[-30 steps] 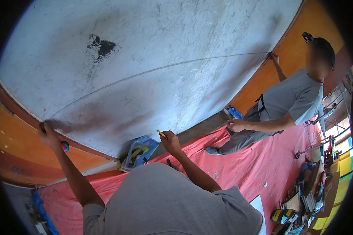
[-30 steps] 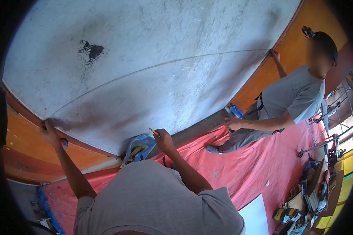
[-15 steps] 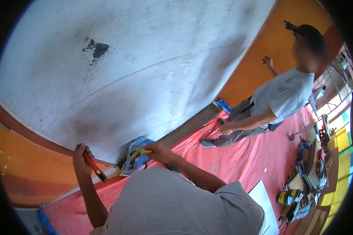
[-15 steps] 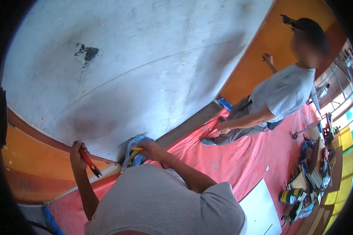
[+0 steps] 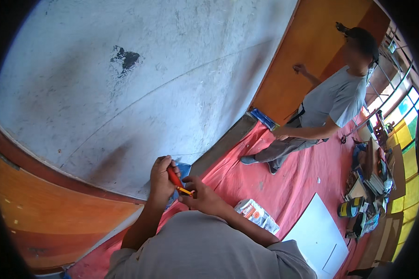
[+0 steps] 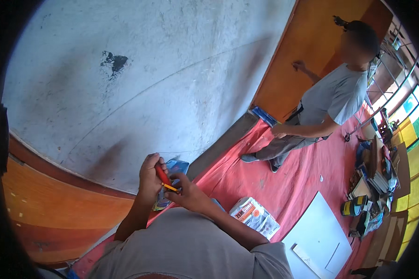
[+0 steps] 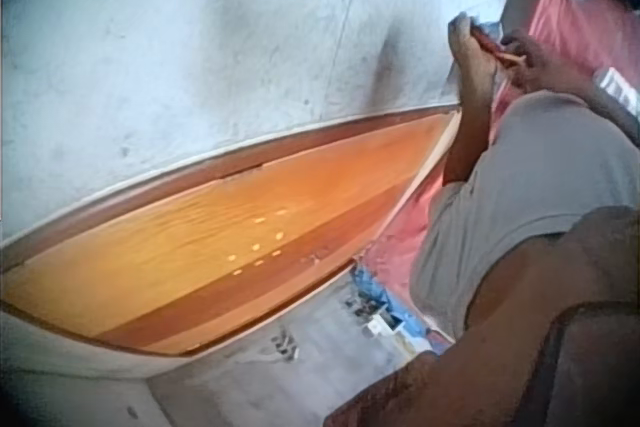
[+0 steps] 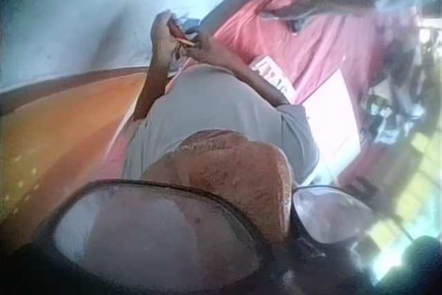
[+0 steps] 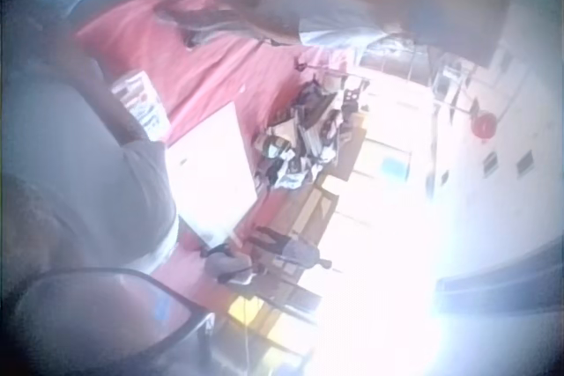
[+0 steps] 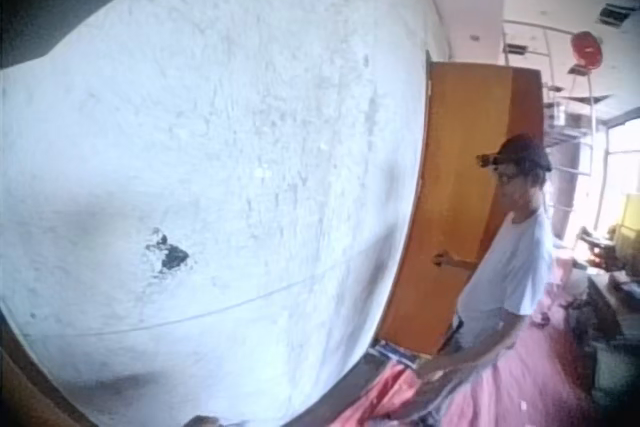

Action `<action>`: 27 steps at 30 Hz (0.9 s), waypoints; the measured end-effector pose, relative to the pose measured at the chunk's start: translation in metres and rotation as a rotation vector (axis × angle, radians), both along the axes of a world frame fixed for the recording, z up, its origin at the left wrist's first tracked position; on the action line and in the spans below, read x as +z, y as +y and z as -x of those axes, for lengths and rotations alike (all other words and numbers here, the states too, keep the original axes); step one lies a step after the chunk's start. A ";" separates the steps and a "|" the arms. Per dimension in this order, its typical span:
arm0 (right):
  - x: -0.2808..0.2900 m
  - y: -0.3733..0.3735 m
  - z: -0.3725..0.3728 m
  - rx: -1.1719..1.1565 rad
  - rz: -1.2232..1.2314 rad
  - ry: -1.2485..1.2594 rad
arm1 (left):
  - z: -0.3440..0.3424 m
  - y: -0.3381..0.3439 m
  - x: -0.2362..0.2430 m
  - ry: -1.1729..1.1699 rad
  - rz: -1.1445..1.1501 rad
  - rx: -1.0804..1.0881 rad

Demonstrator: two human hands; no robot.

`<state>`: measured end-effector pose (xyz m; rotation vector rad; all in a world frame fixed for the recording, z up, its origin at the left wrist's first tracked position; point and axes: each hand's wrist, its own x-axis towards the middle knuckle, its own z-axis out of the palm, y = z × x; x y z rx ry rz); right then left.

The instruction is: The person holds a chalk line tool and a pencil, pulling the string across a wall to mark level lines while being assisted by another person.

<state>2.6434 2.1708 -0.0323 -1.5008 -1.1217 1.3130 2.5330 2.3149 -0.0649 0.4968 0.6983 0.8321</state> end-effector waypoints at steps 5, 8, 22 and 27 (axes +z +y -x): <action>0.003 -0.016 0.001 -0.061 -0.089 0.065 | -0.015 -0.006 -0.001 -0.003 -0.056 -0.055; 0.003 -0.023 -0.004 -0.084 -0.062 0.095 | -0.014 -0.016 0.001 -0.054 -0.054 -0.156; 0.019 -0.055 -0.056 0.181 -0.334 -0.334 | 0.006 -0.063 -0.049 0.143 0.130 -0.168; 0.088 -0.004 -0.170 -0.232 -0.586 -0.244 | 0.012 -0.075 -0.057 0.146 0.048 -0.204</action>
